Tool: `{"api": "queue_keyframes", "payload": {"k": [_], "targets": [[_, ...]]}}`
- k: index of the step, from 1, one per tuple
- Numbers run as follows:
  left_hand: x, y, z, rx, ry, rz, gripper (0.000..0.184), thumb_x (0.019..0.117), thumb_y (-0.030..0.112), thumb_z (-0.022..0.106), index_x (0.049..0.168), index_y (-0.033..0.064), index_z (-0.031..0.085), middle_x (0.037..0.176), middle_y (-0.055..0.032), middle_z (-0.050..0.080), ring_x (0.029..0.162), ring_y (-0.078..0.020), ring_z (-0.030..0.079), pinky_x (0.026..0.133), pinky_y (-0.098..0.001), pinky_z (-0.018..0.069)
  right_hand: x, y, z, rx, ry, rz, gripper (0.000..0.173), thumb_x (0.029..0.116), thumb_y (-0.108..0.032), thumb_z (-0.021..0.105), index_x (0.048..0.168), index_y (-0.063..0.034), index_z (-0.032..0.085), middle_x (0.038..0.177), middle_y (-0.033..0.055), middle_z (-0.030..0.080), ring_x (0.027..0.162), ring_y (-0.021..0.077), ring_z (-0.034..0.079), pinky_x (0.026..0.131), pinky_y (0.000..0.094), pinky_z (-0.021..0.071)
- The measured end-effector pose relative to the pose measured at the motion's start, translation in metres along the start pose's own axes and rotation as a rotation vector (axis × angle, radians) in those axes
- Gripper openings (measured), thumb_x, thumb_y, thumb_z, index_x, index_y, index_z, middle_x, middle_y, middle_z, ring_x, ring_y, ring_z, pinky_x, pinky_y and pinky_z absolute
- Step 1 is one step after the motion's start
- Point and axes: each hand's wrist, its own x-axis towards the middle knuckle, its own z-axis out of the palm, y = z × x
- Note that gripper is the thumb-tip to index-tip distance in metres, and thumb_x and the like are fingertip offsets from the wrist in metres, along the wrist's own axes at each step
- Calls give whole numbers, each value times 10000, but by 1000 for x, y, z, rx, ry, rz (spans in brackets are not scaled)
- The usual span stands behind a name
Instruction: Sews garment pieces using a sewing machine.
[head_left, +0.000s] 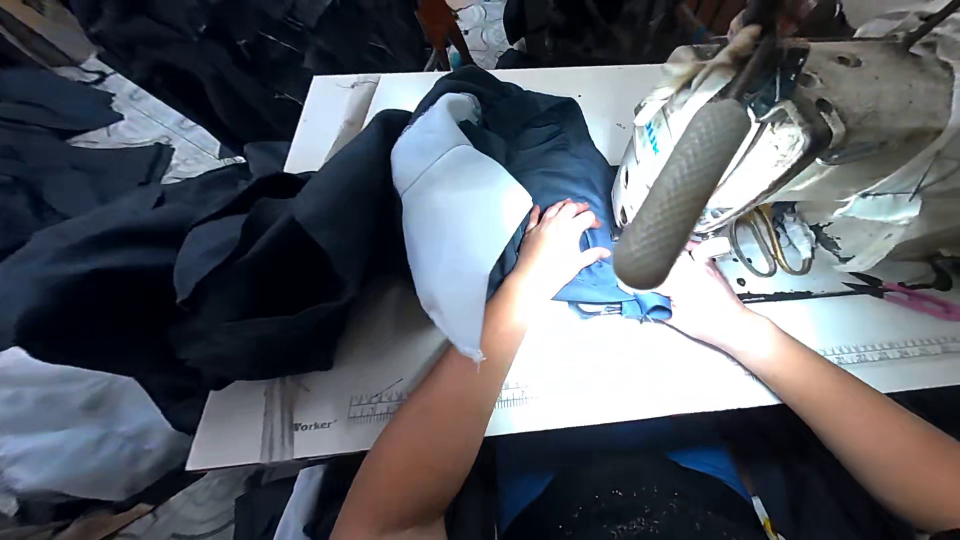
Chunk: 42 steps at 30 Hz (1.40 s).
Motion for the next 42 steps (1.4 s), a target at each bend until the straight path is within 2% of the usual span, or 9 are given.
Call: {"api": "queue_keyframes", "payload": {"k": [7,11,15,20,23,33,36,40,42], "targets": [[-13,5,4,104,118,238,279,992,257,629,1109,29,739,1302,-204,642,1282,-392,567,1095,-572,415,-18,7,19,-62,194,-161,215,923,-134,584,1001,-131,784,990,86,755,989,251,693,961,450,472],[-37,46,-12,39,-371,235,293,981,104,571,1243,31,679,1224,-179,657,1193,-343,611,992,-483,501,-19,-3,14,204,248,104,153,786,-57,695,925,1,718,880,101,749,905,202,694,1001,356,454],[-35,42,9,-16,-175,166,229,1013,109,548,1106,29,741,1020,-162,710,1019,-306,692,901,-462,544,-20,-1,13,351,245,269,292,775,-55,719,1053,27,684,985,92,750,1023,181,676,994,337,484],[-30,32,20,-266,30,216,181,970,183,640,1010,57,763,938,-80,724,907,-165,692,827,-347,547,-20,7,23,19,434,-156,185,967,-266,643,1005,-157,787,1048,150,725,1047,250,669,1009,365,473],[-27,34,18,-285,90,319,150,946,152,662,952,42,764,861,-77,712,818,-129,674,762,-278,538,-19,6,23,95,504,-156,217,952,-203,654,814,-67,749,1046,202,731,1057,262,679,971,303,510],[-30,42,11,-221,120,356,214,951,171,658,1015,-1,768,958,-151,762,929,-269,729,857,-419,558,-10,-8,24,285,589,227,219,839,-117,691,841,97,646,792,194,699,730,94,651,713,143,499],[-27,38,17,-248,96,337,193,959,145,647,977,12,785,936,-141,763,921,-270,727,863,-439,547,-10,-9,-11,411,232,533,328,905,-70,703,1146,143,636,1017,255,702,908,261,695,839,378,555],[-26,34,20,-264,25,480,159,920,119,667,900,10,782,918,-149,745,957,-304,691,899,-462,498,-47,57,-31,52,294,577,304,935,-62,670,1165,136,665,1201,402,607,1143,590,579,968,695,449],[-22,30,22,-231,20,590,134,895,107,678,847,16,765,847,-140,727,899,-298,692,882,-462,483,-66,68,-35,-52,220,672,301,958,0,642,1229,132,643,1247,429,573,1181,636,541,976,743,415]]}}
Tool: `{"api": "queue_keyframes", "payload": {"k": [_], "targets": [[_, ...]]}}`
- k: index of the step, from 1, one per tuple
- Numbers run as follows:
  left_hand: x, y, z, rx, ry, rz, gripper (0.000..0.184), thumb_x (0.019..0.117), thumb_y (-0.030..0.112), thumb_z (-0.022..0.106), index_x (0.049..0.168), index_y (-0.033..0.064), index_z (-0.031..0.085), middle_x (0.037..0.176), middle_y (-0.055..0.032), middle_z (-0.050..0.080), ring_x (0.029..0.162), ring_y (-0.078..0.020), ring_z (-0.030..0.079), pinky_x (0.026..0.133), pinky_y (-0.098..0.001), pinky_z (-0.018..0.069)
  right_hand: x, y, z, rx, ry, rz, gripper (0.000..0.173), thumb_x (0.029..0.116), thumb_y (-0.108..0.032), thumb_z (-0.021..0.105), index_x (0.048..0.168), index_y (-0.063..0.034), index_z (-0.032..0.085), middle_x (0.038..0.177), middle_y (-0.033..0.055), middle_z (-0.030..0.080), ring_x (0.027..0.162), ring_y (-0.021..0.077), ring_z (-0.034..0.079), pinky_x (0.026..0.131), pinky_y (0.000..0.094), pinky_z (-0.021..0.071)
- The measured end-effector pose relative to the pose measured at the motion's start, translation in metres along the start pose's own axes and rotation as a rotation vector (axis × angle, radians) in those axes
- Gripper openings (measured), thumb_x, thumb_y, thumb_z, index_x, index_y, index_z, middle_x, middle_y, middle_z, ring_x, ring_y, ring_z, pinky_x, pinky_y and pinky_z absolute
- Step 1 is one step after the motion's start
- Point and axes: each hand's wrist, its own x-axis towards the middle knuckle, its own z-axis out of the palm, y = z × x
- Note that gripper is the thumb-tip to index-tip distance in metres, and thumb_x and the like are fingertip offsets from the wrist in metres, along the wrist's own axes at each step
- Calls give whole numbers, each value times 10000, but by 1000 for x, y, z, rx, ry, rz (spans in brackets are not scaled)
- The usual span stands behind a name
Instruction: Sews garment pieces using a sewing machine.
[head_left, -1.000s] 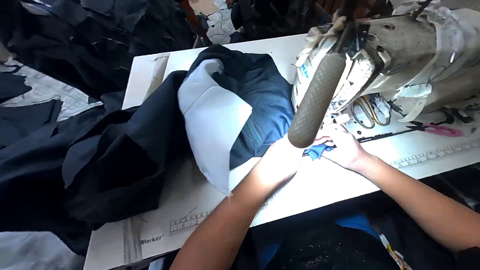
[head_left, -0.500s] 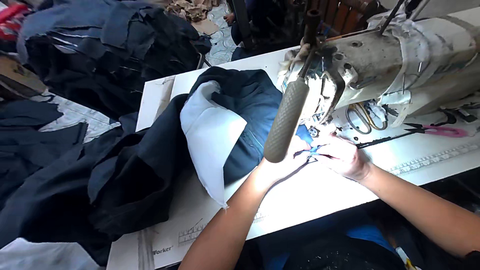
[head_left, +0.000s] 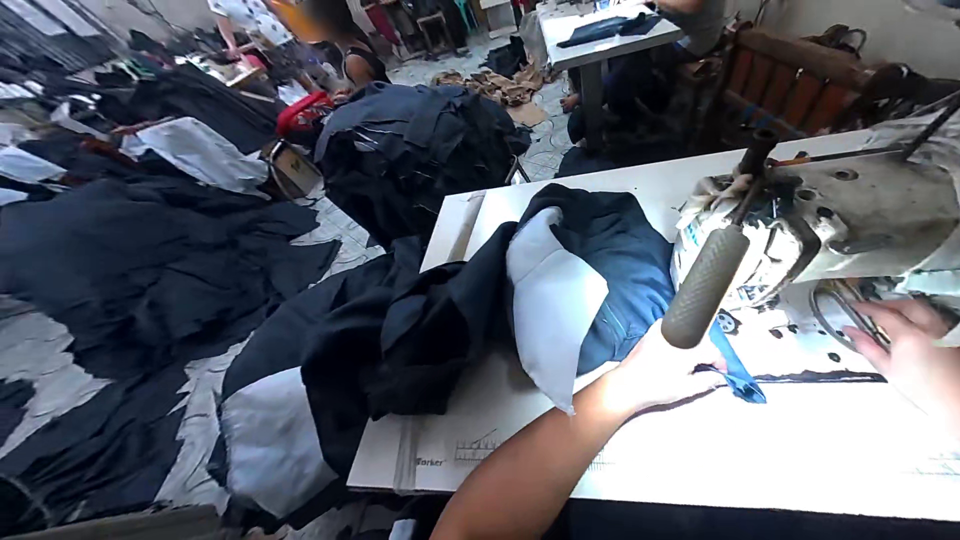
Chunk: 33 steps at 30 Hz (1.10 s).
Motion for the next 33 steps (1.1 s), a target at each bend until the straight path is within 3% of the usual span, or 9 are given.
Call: {"api": "queue_keyframes", "payload": {"k": [4,8,10,12,15,19,26,30,33], "targets": [[4,3,-6,66,-129,-5,166,927,132,664,885,20,779,846,-163,714,924,-336,685,919,-483,474,-2,-16,-26,-92,-198,155,515,896,145,626,1398,51,564,1343,417,533,1253,617,511,1029,723,393],[2,5,-3,147,-142,50,166,939,126,654,898,41,791,871,-144,731,941,-321,694,934,-464,479,4,-31,-38,-266,-337,263,647,898,-17,748,1493,-102,508,1311,390,575,1189,631,546,927,771,402],[1,7,-3,142,-115,64,171,944,125,644,890,39,782,870,-137,728,939,-317,695,937,-465,483,-9,-32,-44,-262,-349,219,617,908,-29,732,1486,-77,520,1243,395,612,1119,637,583,895,783,412],[2,14,-8,17,-74,-96,208,958,124,616,935,1,782,914,-167,738,981,-316,693,944,-460,488,-31,-28,-50,-132,-314,107,618,873,64,710,1459,-4,526,1212,411,612,1078,641,596,887,779,425],[10,23,-12,-300,76,-542,189,966,163,673,983,-7,754,931,-82,719,892,-83,647,850,-264,507,-64,-14,-53,41,-223,-26,587,806,87,678,1375,83,536,1214,410,593,1024,610,611,862,722,466],[20,21,-14,-258,45,-689,187,984,165,671,998,-5,745,869,-54,706,796,-44,615,789,-240,505,-79,-8,-60,30,-322,-19,778,670,-312,890,1294,48,596,1204,351,610,1113,574,588,910,731,453],[15,13,-8,-294,44,-617,170,974,134,676,967,-24,737,836,-21,679,769,16,573,756,-177,468,-56,-45,-51,146,-436,-44,647,772,-369,841,1278,-23,635,1169,225,656,988,380,648,807,590,502],[16,13,-13,-317,33,-649,157,979,118,661,984,-20,736,861,-13,679,794,19,575,775,-177,466,-52,-47,-44,164,-379,-83,587,761,-288,856,1239,-6,665,1099,207,680,875,334,646,729,540,504],[16,11,-12,-333,86,-667,153,978,113,667,871,10,703,767,30,631,738,25,562,734,-176,465,-57,-45,-42,127,-350,-98,592,740,-313,831,1238,-34,671,1121,187,683,933,354,668,737,574,513]]}}
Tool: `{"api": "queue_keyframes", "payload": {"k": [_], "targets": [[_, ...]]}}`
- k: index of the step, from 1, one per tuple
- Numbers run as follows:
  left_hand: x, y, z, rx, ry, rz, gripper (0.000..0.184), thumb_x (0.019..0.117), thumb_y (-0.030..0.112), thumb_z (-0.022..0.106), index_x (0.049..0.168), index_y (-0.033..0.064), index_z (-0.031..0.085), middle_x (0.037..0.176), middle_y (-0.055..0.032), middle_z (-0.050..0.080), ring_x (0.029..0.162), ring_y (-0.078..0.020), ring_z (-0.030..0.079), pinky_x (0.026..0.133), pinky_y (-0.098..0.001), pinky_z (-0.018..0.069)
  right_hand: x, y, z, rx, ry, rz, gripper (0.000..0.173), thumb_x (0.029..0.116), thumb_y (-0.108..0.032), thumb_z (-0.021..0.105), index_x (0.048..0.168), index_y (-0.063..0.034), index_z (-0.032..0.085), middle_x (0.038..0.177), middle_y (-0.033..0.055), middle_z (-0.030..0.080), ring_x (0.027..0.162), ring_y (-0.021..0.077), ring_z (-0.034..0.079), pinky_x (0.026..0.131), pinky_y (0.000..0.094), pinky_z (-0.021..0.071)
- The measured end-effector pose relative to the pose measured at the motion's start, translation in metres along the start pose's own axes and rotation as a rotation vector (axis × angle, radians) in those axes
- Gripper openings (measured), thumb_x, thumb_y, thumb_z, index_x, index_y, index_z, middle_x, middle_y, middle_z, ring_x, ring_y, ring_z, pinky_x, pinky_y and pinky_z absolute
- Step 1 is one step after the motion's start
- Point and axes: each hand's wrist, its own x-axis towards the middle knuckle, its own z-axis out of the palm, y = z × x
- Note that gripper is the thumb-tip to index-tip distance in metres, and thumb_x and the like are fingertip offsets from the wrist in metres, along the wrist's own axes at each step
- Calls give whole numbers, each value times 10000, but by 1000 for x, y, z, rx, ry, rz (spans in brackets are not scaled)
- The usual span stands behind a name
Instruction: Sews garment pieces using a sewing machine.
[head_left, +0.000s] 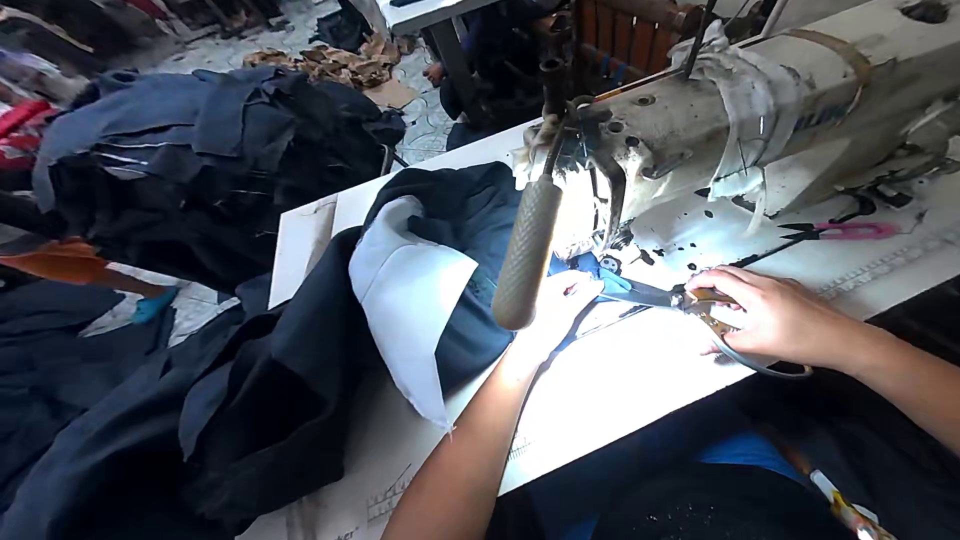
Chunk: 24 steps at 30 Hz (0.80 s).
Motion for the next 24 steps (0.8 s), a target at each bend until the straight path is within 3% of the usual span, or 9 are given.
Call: {"api": "queue_keyframes", "payload": {"k": [2,6,11,15,19,22,24], "targets": [[1,0,1,0,13,-15,179,981,125,667,830,29,678,727,51,598,704,25,543,704,-178,451,-3,-1,0,-17,-2,16,600,744,-334,819,1245,-42,667,1135,179,675,946,353,661,742,580,508],[-2,9,-2,21,-20,-71,144,980,110,667,972,-20,728,867,-22,689,813,-3,601,797,-202,486,-2,-2,-3,3,-4,53,549,768,-266,830,1233,-24,669,1107,193,681,868,334,661,714,552,513],[-1,7,-3,-24,-31,-81,128,979,129,673,942,15,720,827,17,671,790,-6,605,779,-224,498,-1,5,0,54,54,8,495,734,-190,850,1169,-14,689,975,156,696,784,262,641,675,470,516],[-1,8,-4,-30,-37,-62,109,967,102,679,913,14,714,802,32,665,771,18,600,763,-196,498,-4,11,1,59,78,-48,472,725,-208,826,1131,-2,699,871,116,668,719,194,590,632,379,486],[-1,11,-5,-2,-52,-58,110,967,87,680,912,-2,713,808,19,663,766,15,590,757,-191,491,-5,14,1,46,97,-103,452,710,-169,796,1117,8,710,872,129,683,695,189,590,609,364,485],[-1,8,-5,-74,-42,-56,100,973,69,664,925,-8,706,810,20,651,768,12,592,760,-187,497,-7,18,4,51,107,-123,431,759,-205,781,1125,10,710,856,119,681,682,143,577,604,297,483],[-1,9,-5,-106,-41,-60,97,973,55,655,924,-13,704,817,20,655,774,12,600,769,-190,508,-8,20,6,43,118,-142,419,776,-201,757,1130,18,711,848,125,686,677,150,582,605,300,486]]}}
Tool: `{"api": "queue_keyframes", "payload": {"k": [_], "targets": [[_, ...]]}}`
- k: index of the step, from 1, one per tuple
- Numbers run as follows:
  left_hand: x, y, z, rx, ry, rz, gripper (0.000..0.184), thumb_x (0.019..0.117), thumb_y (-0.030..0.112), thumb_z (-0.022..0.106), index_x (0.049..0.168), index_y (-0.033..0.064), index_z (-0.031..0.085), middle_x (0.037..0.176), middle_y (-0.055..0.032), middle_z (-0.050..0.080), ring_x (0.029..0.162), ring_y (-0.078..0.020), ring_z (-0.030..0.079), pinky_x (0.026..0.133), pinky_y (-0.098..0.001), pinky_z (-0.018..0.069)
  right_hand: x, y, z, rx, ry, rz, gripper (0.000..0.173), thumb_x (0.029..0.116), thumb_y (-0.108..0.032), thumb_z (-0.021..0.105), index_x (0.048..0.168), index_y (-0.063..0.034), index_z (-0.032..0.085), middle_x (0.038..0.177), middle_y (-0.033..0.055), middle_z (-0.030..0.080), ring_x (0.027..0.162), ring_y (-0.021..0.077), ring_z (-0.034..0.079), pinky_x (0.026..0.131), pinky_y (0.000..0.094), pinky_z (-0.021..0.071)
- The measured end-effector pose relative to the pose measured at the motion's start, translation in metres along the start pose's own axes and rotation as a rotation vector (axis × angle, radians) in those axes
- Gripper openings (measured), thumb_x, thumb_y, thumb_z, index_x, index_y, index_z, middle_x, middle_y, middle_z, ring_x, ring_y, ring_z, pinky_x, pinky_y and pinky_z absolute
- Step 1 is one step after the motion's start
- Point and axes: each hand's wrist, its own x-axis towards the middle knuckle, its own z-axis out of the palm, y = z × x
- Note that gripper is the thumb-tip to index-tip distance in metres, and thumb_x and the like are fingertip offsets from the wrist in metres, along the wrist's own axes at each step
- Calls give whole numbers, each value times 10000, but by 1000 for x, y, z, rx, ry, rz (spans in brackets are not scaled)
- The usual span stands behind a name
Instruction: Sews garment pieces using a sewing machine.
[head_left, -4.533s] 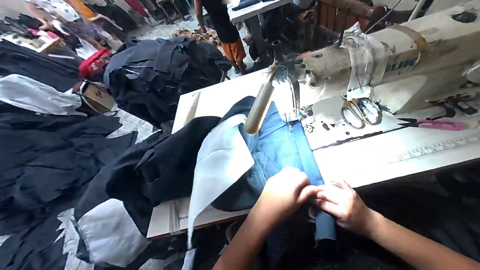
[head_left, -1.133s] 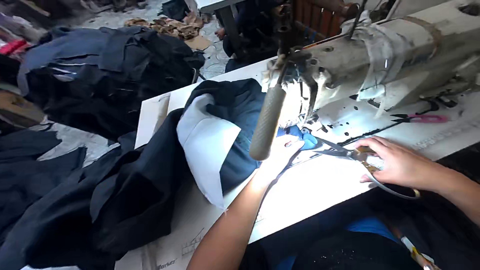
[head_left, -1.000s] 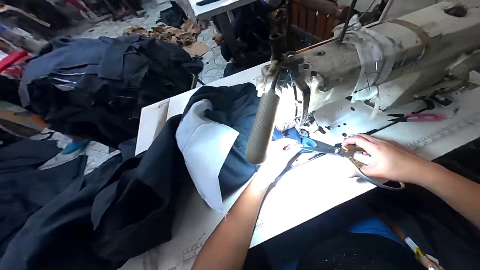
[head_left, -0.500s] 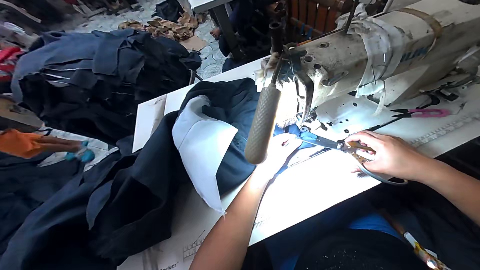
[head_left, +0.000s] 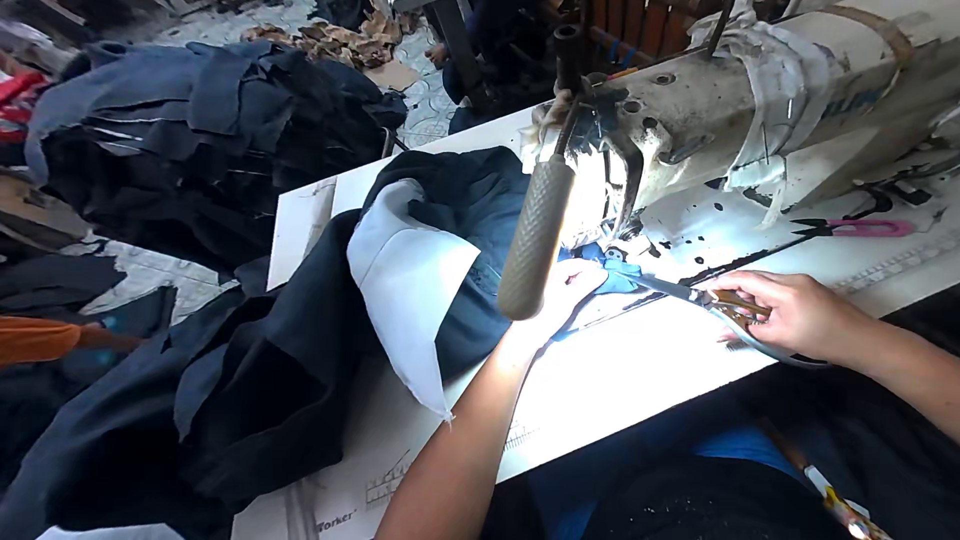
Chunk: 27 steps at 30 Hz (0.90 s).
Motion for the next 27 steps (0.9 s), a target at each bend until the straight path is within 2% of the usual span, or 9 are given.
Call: {"api": "queue_keyframes", "payload": {"k": [4,8,13,15,17,19,21,23,27], "targets": [[-1,2,-1,-21,-7,-42,93,975,55,661,908,0,693,807,24,632,766,3,581,752,-197,495,4,-2,3,-18,5,2,410,759,-197,767,1103,16,708,848,134,677,680,182,587,603,342,489],[0,-2,-2,-103,-2,-41,121,977,30,641,863,23,684,769,35,629,751,-8,598,738,-196,509,13,-7,4,-37,-24,38,572,752,-373,792,1160,13,683,1017,182,695,830,312,681,686,509,537],[0,-2,-5,-71,-50,-36,116,985,45,637,877,25,674,788,34,614,757,-1,572,745,-199,490,16,-8,7,-34,-43,38,652,738,-484,768,1170,-4,677,1024,158,683,845,288,661,682,495,522],[-2,0,-3,-52,-51,-19,104,973,39,650,874,32,683,781,51,618,750,18,573,743,-186,491,18,-15,3,-89,-107,57,662,749,-471,772,1208,-3,675,1093,188,684,949,355,682,732,552,529],[-3,1,-2,-58,-50,-6,115,961,17,654,850,32,679,765,53,619,737,17,576,732,-184,496,24,-28,-5,-78,-242,159,676,801,-403,820,1313,-4,632,1271,239,639,1150,418,630,884,611,487],[-3,2,-2,-31,-51,-18,106,958,12,659,855,19,682,776,42,619,746,12,569,737,-184,487,28,-33,-5,-80,-276,171,663,813,-360,812,1335,1,618,1311,246,623,1195,424,612,920,613,476],[-3,2,-3,10,-59,-38,70,961,34,670,913,-3,704,825,10,648,776,-3,581,758,-201,490,27,-32,-1,-64,-232,128,562,829,-280,797,1280,17,642,1189,236,667,1044,399,659,838,572,507],[-2,1,-3,28,-74,-46,78,969,61,670,926,6,705,832,10,656,773,-2,587,756,-205,496,21,-15,15,-36,-48,-31,400,788,-207,757,1103,34,699,883,187,696,713,307,653,623,484,524],[-2,-2,-4,38,-93,-15,106,972,74,670,886,18,699,803,19,642,744,-2,578,725,-202,490,20,-11,14,-54,-44,-26,340,822,-148,757,1090,53,695,825,197,695,700,346,673,632,529,538]]}}
